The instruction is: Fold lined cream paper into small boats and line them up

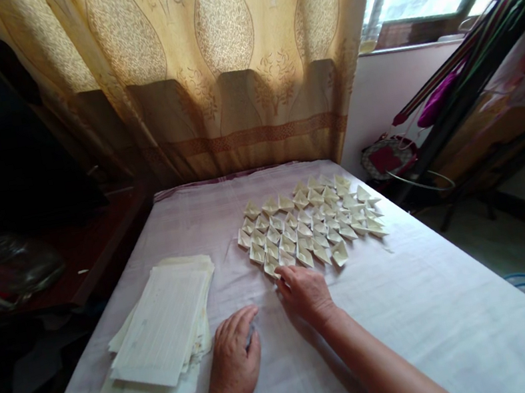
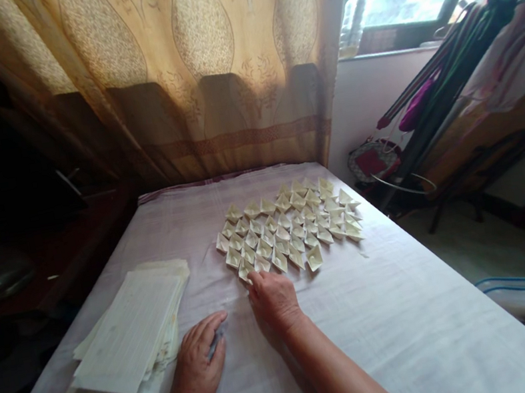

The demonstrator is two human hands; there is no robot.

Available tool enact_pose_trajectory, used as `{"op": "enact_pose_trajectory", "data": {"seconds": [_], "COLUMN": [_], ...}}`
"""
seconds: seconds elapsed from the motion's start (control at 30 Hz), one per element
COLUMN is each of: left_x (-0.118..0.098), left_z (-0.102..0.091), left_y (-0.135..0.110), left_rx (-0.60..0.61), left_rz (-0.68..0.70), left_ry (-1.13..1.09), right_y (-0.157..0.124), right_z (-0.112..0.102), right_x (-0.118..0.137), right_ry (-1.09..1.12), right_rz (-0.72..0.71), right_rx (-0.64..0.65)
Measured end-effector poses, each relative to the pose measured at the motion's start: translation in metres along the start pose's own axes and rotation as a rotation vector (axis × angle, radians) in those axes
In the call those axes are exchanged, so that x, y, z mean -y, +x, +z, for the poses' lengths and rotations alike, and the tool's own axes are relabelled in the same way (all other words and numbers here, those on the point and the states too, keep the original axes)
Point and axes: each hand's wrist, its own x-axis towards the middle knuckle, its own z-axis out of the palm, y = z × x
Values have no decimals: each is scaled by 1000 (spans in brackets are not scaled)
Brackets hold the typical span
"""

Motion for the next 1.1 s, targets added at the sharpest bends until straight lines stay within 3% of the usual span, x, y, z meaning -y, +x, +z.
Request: {"op": "enact_pose_trajectory", "data": {"seconds": [0.37, 0.57, 0.7, 0.87, 0.97, 1.1], "left_x": [-4, -7, 4, 20, 23, 26], "left_z": [-4, -30, -65, -99, -104, -107], "left_y": [4, 12, 24, 34, 35, 37], "left_rx": [-10, 17, 73, 397, 533, 569], "left_rz": [28, 51, -156, -554, -637, -656], "left_ry": [21, 141, 435, 668, 616, 535], "right_y": [-49, -63, -63, -63, -63, -64], "right_z": [11, 19, 20, 21, 22, 21], "right_x": [-2, -13, -16, -16, -17, -17], "right_ry": [227, 381, 423, 447, 440, 429], "right_rz": [-96, -104, -115, -116, -121, -124], "right_rx": [-140, -165, -182, -176, -174, -175]}}
